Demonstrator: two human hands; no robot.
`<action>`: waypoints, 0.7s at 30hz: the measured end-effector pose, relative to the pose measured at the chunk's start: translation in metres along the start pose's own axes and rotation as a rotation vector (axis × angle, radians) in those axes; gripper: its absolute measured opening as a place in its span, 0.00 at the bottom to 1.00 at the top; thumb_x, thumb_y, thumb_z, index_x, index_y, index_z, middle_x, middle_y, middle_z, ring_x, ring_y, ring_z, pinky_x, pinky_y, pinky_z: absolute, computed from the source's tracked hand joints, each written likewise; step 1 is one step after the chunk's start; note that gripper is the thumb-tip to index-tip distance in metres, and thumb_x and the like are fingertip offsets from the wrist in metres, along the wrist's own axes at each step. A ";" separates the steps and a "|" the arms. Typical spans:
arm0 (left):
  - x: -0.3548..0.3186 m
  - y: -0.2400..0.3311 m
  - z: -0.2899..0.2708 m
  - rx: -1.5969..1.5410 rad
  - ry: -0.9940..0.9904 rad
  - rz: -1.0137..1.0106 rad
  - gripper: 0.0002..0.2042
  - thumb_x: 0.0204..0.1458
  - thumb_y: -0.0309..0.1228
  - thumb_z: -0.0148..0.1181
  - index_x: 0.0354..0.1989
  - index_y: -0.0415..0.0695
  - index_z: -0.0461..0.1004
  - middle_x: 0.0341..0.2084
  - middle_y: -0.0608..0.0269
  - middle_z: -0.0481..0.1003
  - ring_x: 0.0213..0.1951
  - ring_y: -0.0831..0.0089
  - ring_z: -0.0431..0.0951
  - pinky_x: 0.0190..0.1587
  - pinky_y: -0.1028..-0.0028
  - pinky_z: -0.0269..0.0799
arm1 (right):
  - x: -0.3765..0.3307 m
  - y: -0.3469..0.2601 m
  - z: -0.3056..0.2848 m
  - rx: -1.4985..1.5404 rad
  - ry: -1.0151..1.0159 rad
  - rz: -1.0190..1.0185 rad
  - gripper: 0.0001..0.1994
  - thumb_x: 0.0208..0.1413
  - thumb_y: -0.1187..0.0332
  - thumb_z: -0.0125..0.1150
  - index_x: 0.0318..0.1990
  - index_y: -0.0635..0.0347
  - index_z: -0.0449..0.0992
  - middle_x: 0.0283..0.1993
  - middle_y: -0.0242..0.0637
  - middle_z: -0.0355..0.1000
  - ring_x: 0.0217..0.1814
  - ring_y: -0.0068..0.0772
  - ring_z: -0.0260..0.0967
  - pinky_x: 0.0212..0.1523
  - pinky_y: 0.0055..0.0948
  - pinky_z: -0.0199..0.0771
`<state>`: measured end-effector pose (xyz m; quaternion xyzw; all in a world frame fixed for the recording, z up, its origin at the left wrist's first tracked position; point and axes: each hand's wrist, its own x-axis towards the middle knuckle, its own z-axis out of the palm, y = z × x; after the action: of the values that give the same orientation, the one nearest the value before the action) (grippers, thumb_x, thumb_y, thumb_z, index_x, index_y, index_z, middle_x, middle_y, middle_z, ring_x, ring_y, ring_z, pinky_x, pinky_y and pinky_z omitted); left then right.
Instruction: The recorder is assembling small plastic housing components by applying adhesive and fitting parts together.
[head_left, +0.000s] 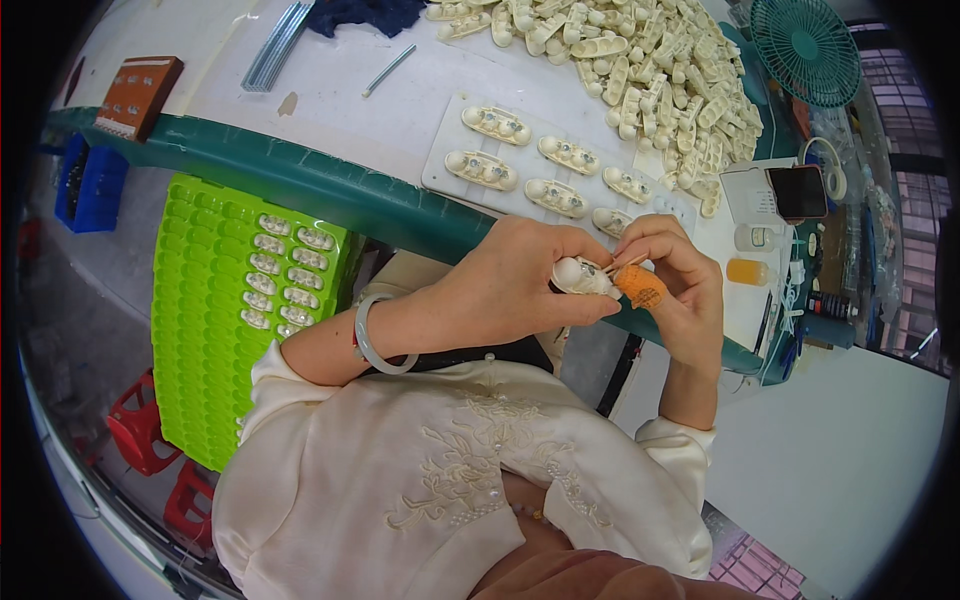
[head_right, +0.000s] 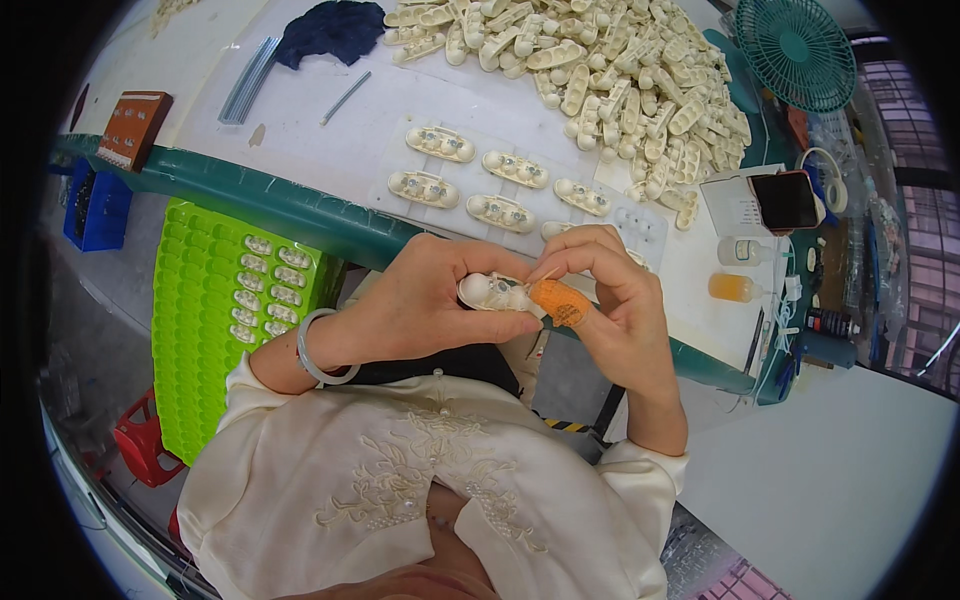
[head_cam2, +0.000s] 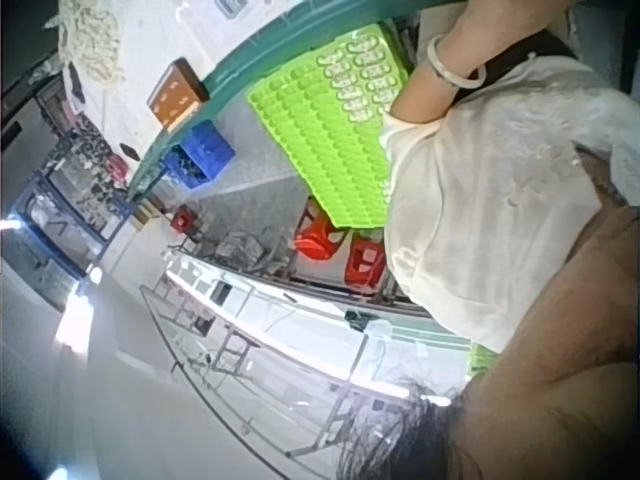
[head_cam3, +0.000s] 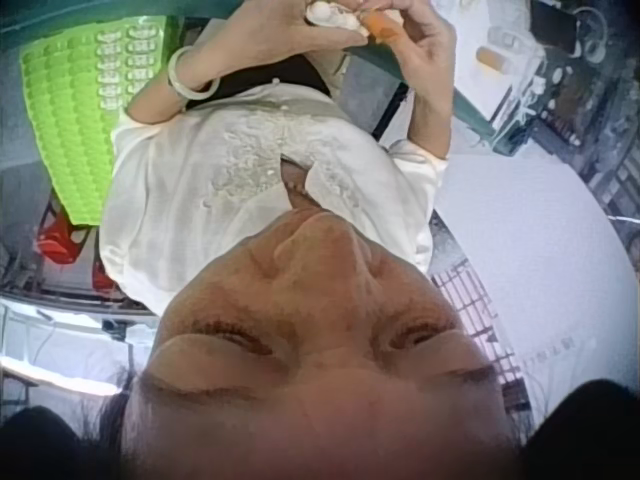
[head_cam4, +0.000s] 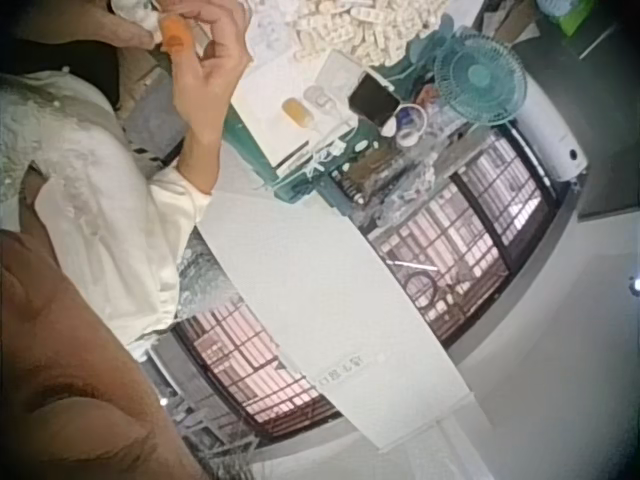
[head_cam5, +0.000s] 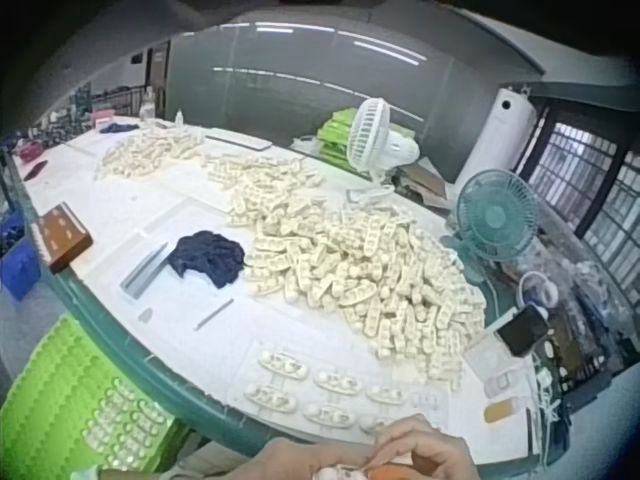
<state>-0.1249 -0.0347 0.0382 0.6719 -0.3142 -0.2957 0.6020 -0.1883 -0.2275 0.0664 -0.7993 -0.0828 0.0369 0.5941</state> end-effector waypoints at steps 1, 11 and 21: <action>0.000 0.000 0.000 -0.001 -0.001 -0.001 0.16 0.40 0.32 0.66 0.38 0.39 0.75 0.24 0.61 0.76 0.25 0.82 0.72 0.30 0.81 0.68 | -0.002 0.000 0.002 0.000 0.001 0.002 0.08 0.45 0.78 0.59 0.35 0.67 0.71 0.42 0.40 0.65 0.44 0.27 0.62 0.48 0.25 0.60; -0.005 -0.021 0.006 -0.072 0.063 0.249 0.16 0.40 0.27 0.67 0.40 0.42 0.74 0.28 0.63 0.76 0.28 0.80 0.73 0.31 0.81 0.68 | -0.020 -0.011 -0.042 0.123 0.592 -0.487 0.10 0.54 0.69 0.53 0.40 0.64 0.65 0.39 0.44 0.66 0.40 0.31 0.62 0.44 0.26 0.61; 0.000 -0.014 0.004 0.065 0.131 0.426 0.20 0.36 0.30 0.70 0.42 0.44 0.75 0.29 0.63 0.76 0.28 0.75 0.73 0.30 0.80 0.67 | -0.065 0.037 -0.030 0.285 0.590 0.029 0.06 0.54 0.72 0.52 0.37 0.64 0.67 0.35 0.38 0.67 0.36 0.25 0.64 0.39 0.22 0.64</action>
<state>-0.1274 -0.0359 0.0238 0.6272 -0.4186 -0.1074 0.6480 -0.2439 -0.2778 0.0374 -0.6852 0.1103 -0.1768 0.6979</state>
